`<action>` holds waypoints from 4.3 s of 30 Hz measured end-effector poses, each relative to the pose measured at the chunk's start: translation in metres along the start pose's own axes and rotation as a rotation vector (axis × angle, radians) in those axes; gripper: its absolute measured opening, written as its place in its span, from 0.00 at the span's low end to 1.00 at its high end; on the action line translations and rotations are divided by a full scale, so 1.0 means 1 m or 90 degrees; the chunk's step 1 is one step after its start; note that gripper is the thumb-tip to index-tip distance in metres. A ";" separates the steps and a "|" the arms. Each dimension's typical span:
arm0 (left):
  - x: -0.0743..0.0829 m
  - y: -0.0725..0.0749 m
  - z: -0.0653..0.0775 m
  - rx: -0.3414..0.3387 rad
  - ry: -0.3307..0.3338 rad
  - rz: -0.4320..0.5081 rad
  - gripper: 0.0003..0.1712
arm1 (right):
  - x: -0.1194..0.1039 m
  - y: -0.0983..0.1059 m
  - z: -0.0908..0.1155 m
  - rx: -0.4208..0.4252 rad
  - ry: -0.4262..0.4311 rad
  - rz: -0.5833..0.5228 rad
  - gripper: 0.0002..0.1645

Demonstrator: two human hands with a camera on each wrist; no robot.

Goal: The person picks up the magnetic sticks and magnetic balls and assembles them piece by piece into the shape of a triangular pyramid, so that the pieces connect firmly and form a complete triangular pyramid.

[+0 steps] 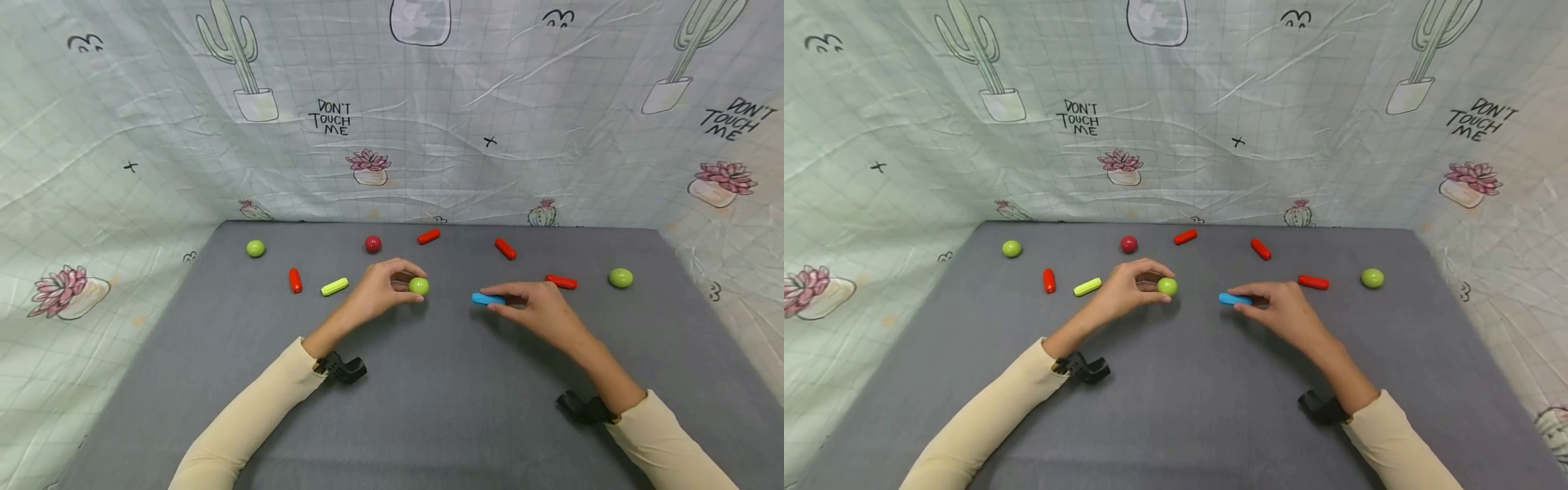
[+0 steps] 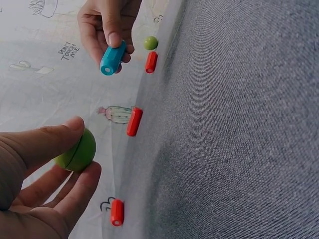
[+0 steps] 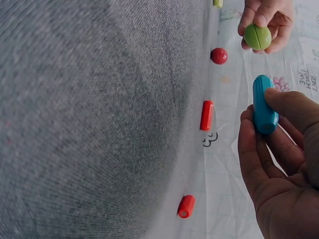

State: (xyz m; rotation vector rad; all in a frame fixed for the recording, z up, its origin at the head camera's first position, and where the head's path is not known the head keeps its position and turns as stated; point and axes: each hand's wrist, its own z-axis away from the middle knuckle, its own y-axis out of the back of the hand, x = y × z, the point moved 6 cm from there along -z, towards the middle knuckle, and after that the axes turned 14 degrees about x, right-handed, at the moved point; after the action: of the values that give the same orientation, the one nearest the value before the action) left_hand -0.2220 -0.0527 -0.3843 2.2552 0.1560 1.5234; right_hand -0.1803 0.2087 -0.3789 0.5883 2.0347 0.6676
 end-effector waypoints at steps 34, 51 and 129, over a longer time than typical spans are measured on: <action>0.007 -0.013 0.004 -0.046 -0.021 0.027 0.23 | -0.017 -0.018 -0.008 -0.037 0.005 -0.029 0.15; 0.008 -0.026 0.006 -0.082 -0.007 0.027 0.22 | -0.025 -0.032 -0.013 -0.061 0.016 -0.045 0.15; -0.020 -0.023 -0.011 -0.165 0.042 -0.066 0.22 | -0.005 -0.059 -0.028 -0.177 -0.034 -0.023 0.10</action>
State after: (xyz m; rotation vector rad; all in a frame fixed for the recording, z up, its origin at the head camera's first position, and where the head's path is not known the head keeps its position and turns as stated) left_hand -0.2369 -0.0349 -0.4073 1.9662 0.0870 1.4723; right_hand -0.2102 0.1556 -0.4014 0.4006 1.8573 0.8857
